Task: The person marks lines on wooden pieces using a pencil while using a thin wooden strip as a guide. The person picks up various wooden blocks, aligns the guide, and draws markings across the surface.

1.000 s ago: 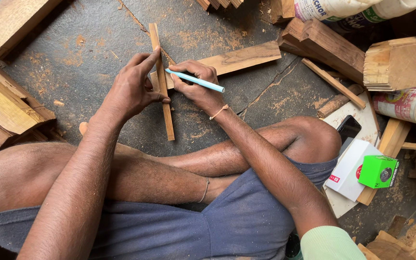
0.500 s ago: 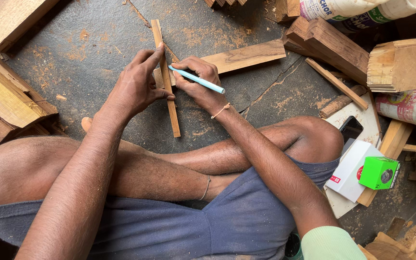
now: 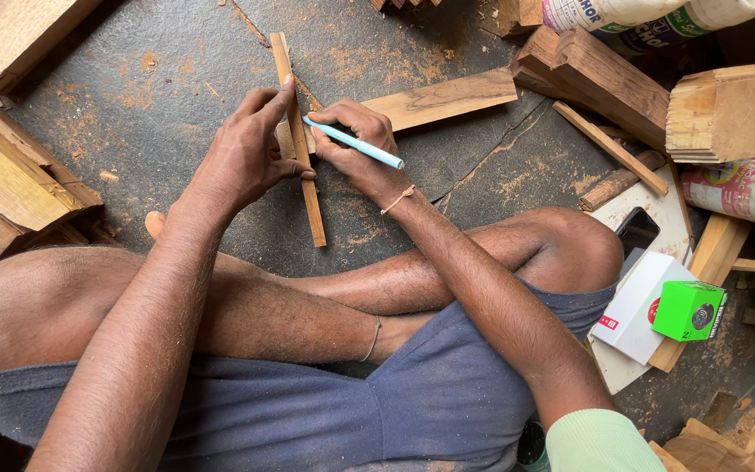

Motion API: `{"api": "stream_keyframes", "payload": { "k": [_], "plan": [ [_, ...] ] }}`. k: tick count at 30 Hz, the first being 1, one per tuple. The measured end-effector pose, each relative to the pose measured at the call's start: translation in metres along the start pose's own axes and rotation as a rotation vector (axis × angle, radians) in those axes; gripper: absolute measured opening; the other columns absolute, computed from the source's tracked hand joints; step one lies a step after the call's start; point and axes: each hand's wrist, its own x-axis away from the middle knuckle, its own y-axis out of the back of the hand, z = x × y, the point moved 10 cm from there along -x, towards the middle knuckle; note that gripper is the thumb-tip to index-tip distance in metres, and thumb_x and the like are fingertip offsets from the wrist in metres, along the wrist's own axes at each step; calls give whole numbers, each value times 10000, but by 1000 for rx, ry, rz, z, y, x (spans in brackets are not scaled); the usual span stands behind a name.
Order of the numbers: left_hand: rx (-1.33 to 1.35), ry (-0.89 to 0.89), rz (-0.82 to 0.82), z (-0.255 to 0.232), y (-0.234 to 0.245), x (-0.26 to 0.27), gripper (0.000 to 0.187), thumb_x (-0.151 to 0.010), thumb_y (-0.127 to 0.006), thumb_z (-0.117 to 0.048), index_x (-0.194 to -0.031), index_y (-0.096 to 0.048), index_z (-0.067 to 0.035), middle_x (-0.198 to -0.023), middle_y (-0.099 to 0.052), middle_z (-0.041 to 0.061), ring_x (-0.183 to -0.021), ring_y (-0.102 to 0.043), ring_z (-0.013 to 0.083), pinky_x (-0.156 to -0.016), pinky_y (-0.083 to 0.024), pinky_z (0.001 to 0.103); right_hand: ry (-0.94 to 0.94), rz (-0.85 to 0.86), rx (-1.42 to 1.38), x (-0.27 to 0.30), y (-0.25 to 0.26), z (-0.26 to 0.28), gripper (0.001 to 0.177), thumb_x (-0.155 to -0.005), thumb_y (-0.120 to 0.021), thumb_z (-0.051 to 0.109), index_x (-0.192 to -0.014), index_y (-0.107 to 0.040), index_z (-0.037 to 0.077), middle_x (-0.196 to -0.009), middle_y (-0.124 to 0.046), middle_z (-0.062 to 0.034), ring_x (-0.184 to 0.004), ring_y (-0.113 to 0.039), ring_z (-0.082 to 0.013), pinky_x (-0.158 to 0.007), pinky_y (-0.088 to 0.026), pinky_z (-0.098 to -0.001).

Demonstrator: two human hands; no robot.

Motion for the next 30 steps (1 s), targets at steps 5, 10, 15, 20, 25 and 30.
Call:
{"api": "stream_keyframes", "payload": {
  "k": [5,10,15,20,25,30],
  "plan": [
    [6,-22,-9,-4,1,-1,1133,-631,-947,-280,-1585,-366,-91,-1448,-525,114,-975,-711,254,-814,-646,370,-33,7,-17,1,1,0,112,-941,-747,77,-1046,-762,43,-960,-743,-50,-830,-740,-124,-717,-619,-274],
    [5,0,2,0,-1,-1,1133,-625,-945,-290,-1582,-376,-86,-1446,-531,118,-958,-717,257,-818,-646,369,-7,4,-4,0,0,0,114,-944,-744,82,-1051,-760,46,-963,-741,-44,-845,-736,-125,-727,-620,-274],
    [-45,-100,-61,-3,-2,-1,1155,-586,-962,-318,-1560,-398,-57,-1409,-547,148,-1064,-699,290,-867,-632,392,42,12,37,6,-5,-4,101,-945,-737,88,-1040,-755,59,-936,-743,-43,-808,-729,-127,-690,-615,-265],
    [-33,-14,-8,7,-7,-2,1168,-583,-945,-304,-1576,-376,-68,-1440,-536,140,-1023,-710,271,-917,-623,401,-73,188,139,31,-16,-11,74,-892,-751,88,-836,-754,38,-772,-744,-80,-643,-693,-147,-558,-556,-296],
    [28,71,46,15,-14,-4,1163,-580,-919,-276,-1589,-365,-107,-1496,-513,101,-986,-720,253,-908,-637,376,-50,116,65,32,2,6,87,-899,-746,89,-964,-772,37,-853,-769,-84,-718,-739,-132,-631,-601,-277],
    [-57,-17,-11,8,-10,-3,1173,-589,-951,-304,-1585,-372,-84,-1424,-541,136,-1041,-706,275,-903,-629,395,-26,-15,4,1,10,7,147,-951,-747,104,-1088,-778,59,-973,-782,-66,-833,-748,-135,-730,-617,-284]
  ]
}}
